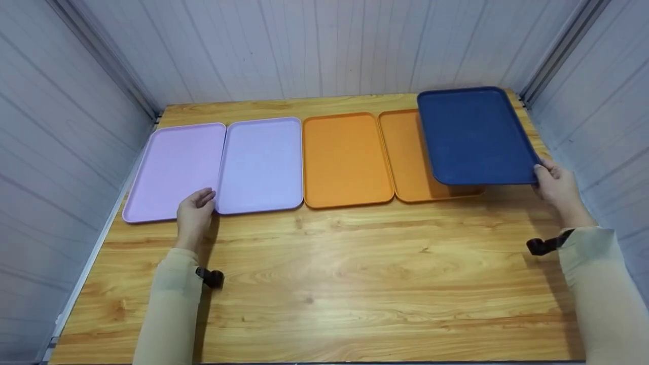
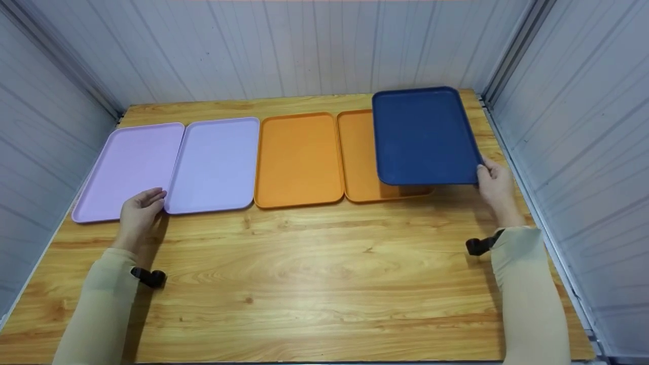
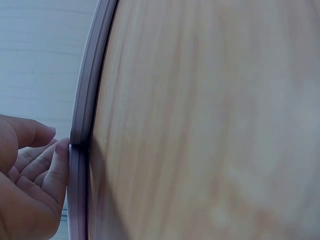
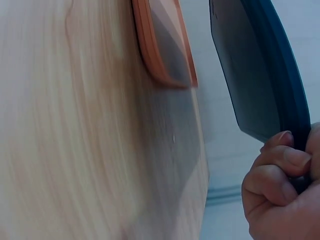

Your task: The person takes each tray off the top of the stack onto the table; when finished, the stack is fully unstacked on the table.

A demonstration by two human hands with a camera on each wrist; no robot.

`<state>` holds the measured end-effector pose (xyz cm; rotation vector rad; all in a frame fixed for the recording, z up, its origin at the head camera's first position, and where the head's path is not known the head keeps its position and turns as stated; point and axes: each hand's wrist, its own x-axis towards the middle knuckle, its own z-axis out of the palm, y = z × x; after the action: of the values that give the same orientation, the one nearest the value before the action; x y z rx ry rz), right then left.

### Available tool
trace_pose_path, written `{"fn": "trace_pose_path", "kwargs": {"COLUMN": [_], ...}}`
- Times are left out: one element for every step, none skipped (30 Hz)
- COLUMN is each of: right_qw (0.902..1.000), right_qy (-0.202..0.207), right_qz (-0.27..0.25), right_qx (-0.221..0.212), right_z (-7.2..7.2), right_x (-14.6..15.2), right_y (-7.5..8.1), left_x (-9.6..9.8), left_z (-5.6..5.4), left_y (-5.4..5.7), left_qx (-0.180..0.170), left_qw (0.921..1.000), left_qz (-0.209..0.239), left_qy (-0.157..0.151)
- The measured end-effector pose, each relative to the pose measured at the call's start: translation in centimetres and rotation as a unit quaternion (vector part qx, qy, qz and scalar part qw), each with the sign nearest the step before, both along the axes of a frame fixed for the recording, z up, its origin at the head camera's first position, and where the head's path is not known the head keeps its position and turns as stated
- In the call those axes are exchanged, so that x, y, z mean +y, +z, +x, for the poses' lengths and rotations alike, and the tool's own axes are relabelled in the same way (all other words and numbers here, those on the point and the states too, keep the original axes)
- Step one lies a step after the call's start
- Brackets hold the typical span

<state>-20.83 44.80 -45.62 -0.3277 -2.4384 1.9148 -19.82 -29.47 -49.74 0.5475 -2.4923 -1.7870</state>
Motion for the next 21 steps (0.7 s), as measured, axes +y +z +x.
{"fn": "trace_pose_path", "kwargs": {"right_qw": [0.9998,0.9988,0.9979,0.9966,0.9953,0.9947,0.9936,0.9938,0.9964,0.9979,0.9987,0.9993,0.9992,0.9987,0.9983,0.9984,0.9983,0.9980,0.9979,0.9979,0.9976], "right_qy": [0.001,0.001,0.004,0.007,0.008,0.008,0.007,0.004,-0.002,-0.006,-0.012,-0.018,-0.023,-0.029,-0.033,-0.035,-0.038,-0.040,-0.042,-0.044,-0.046], "right_qz": [0.017,0.047,0.062,0.079,0.093,0.099,0.110,0.107,0.079,0.057,0.040,0.014,-0.018,-0.033,-0.042,-0.036,-0.038,-0.042,-0.042,-0.039,-0.046], "right_qx": [-0.007,-0.015,-0.019,-0.023,-0.024,-0.024,-0.027,-0.030,-0.030,-0.031,-0.030,-0.029,-0.026,-0.025,-0.023,-0.024,-0.024,-0.024,-0.026,-0.028,-0.026], "right_z": [0.1,0.1,0.2,0.2,0.3,0.4,0.5,0.6,0.7,0.8,0.9,1.0,1.1,1.2,1.3,1.4,1.4,1.5,1.5,1.6,1.6], "right_x": [0.5,1.1,1.5,1.9,2.3,2.6,3.0,3.2,3.5,3.7,3.9,4.2,4.5,4.7,5.0,5.2,5.5,5.7,5.9,6.1,6.3], "right_y": [0.0,-0.3,-0.4,-0.4,-0.4,-0.4,-0.5,-0.5,-0.5,-0.5,-0.6,-0.6,-0.7,-0.7,-0.8,-0.8,-0.8,-0.8,-0.9,-0.9,-0.9], "left_x": [0.0,0.0,0.0,-0.1,-0.1,-0.1,-0.1,-0.1,-0.2,-0.2,-0.3,-0.3,-0.3,-0.4,-0.4,-0.4,-0.5,-0.5,-0.5,-0.6,-0.6], "left_z": [0.0,0.0,-0.1,-0.1,-0.1,-0.1,-0.1,0.0,0.0,0.1,0.1,0.2,0.2,0.3,0.3,0.3,0.4,0.4,0.4,0.4,0.3], "left_y": [0.0,-0.1,-0.1,-0.1,-0.1,-0.2,-0.2,-0.1,-0.1,-0.1,0.0,0.0,0.1,0.1,0.1,0.1,0.2,0.2,0.1,0.1,0.1], "left_qx": [0.000,0.001,0.003,0.005,0.006,0.004,0.004,0.003,0.004,0.005,0.006,0.007,0.010,0.010,0.011,0.011,0.009,0.008,0.006,0.005,0.005], "left_qw": [1.0000,1.0000,1.0000,1.0000,1.0000,1.0000,1.0000,1.0000,1.0000,1.0000,1.0000,1.0000,0.9999,0.9999,0.9999,0.9999,0.9999,0.9999,0.9999,0.9999,0.9999], "left_qz": [-0.004,-0.005,-0.005,-0.005,-0.004,-0.006,-0.005,-0.003,-0.001,-0.001,0.000,0.002,0.004,0.005,0.005,0.005,0.004,0.004,0.001,0.000,-0.001], "left_qy": [-0.001,0.000,0.001,0.002,0.002,0.002,0.004,0.004,0.004,0.004,0.003,0.001,-0.001,-0.003,-0.006,-0.007,-0.008,-0.010,-0.010,-0.011,-0.011]}}
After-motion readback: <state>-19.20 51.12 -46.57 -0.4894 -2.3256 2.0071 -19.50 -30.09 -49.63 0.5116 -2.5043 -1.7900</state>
